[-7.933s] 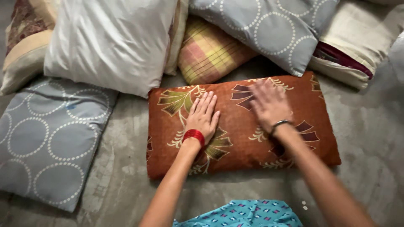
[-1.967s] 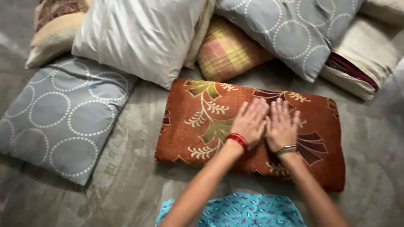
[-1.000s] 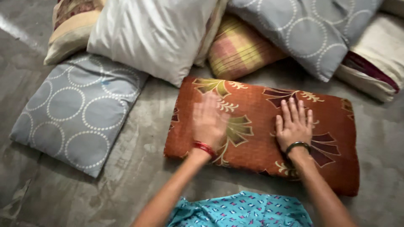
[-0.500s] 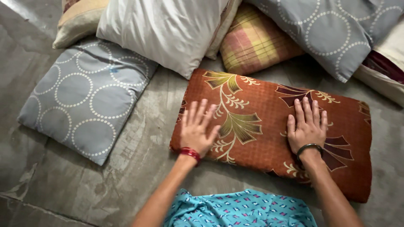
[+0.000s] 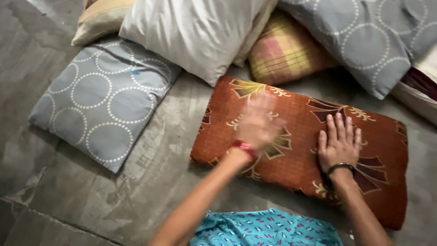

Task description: The person sits on the floor and repeatedly pats and smooths a brown patterned pillow. They then place a black and white patterned pillowcase over the same pillow and continue patting it.

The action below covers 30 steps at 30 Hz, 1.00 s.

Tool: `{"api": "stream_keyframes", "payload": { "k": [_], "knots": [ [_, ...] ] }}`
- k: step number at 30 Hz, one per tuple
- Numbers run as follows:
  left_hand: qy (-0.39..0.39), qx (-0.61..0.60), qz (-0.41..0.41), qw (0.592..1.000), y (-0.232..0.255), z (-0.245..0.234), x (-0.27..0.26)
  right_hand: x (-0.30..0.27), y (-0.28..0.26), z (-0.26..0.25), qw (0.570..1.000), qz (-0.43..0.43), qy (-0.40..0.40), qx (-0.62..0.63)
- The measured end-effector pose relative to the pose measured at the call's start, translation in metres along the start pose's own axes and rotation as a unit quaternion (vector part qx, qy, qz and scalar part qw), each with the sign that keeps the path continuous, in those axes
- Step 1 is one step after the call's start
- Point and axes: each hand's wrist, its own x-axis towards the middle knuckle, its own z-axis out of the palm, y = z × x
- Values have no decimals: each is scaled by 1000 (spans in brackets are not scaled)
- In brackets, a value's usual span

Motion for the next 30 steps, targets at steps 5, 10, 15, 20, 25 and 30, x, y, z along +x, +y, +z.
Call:
{"api": "stream_keyframes", "payload": {
  "k": [5, 10, 15, 20, 25, 30],
  "knots": [
    [-165, 13, 97, 982, 64, 89, -1, -2, 5, -1, 1000, -25, 4, -7],
    [-180, 20, 68, 981, 17, 90, 3, 0, -2, -3, 1000, -5, 8, -7],
    [-192, 179, -45, 964, -63, 39, 32, 1, -8, -8, 1000, 2, 3, -3],
    [-166, 145, -182, 958, -98, -12, 27, 1, -8, -7, 1000, 7, 6, 4],
    [-156, 100, -313, 931, -108, -38, 1, -2, 0, 3, 1000, 6, 10, 2],
    [-107, 234, -173, 951, -126, -21, 8, 9, 10, 18, 1000, 5, -21, -23]
  ]
}}
